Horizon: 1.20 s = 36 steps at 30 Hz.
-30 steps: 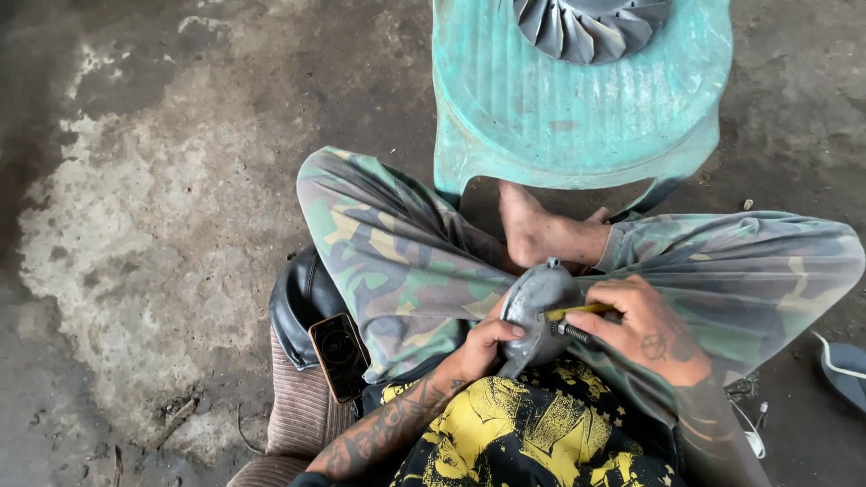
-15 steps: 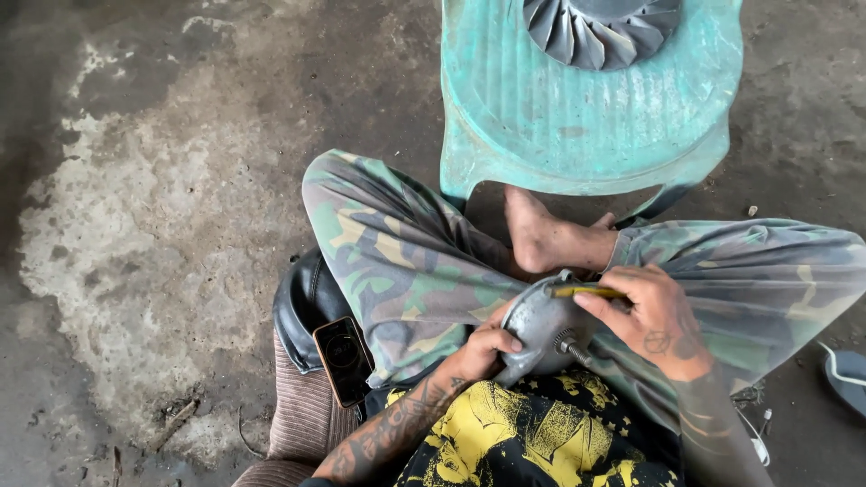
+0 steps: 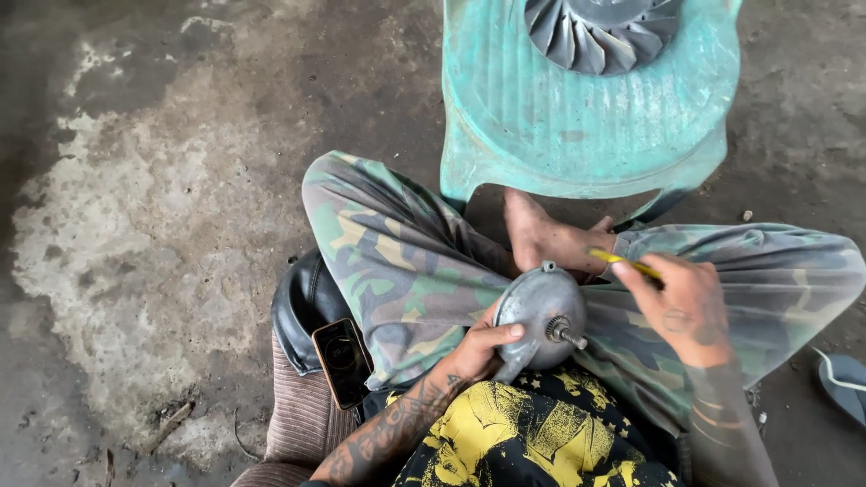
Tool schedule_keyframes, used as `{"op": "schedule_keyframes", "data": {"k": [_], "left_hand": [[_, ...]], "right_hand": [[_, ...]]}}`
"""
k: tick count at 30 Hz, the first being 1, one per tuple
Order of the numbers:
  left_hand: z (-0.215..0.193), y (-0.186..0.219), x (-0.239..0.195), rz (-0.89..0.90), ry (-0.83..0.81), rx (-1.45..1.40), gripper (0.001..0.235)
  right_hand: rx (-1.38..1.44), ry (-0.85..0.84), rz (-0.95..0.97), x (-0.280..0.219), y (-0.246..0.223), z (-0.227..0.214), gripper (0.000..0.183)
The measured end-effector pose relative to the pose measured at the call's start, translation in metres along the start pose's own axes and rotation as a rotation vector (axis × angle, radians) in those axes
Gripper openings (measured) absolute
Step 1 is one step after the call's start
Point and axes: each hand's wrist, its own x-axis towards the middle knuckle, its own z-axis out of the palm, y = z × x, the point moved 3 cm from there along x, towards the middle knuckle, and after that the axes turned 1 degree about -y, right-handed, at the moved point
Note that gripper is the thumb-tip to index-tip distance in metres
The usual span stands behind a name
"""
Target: The person sits cross-legged on the ground and uses a yellow brush to clean a silver mechanical housing and a fan-like impeller. They scrub the surfaces of the parts, rotate them to access different areas, and place them on a green plastic chair.
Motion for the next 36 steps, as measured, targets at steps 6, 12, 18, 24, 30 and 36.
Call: {"op": "schedule_keyframes", "data": {"k": [6,12,18,24,30,36], "left_hand": [[-0.018,-0.016,0.001,-0.040,-0.080,0.071,0.082],[0.015,0.009,0.001,-0.045,0.050,0.007,0.097],[-0.018,-0.016,0.002,-0.004,0.113,-0.083,0.087],[-0.023,-0.018,0.004,-0.016,0.050,-0.122,0.077],[-0.026,-0.018,0.006,-0.032,0.045,-0.162,0.087],[-0.046,-0.033,0.007,-0.075,-0.017,-0.079,0.077]], "right_hand": [[0.482,-0.068,-0.336,-0.017,-0.020,0.006,0.043],[0.437,0.168,-0.071,-0.019,-0.011,-0.001,0.044],[0.297,-0.023,-0.279,-0.021,-0.011,0.013,0.047],[0.233,0.212,-0.299,-0.026,-0.022,-0.015,0.050],[0.163,0.170,-0.241,-0.014,0.006,0.002,0.042],[0.378,-0.100,-0.382,-0.031,-0.025,-0.007,0.030]]}}
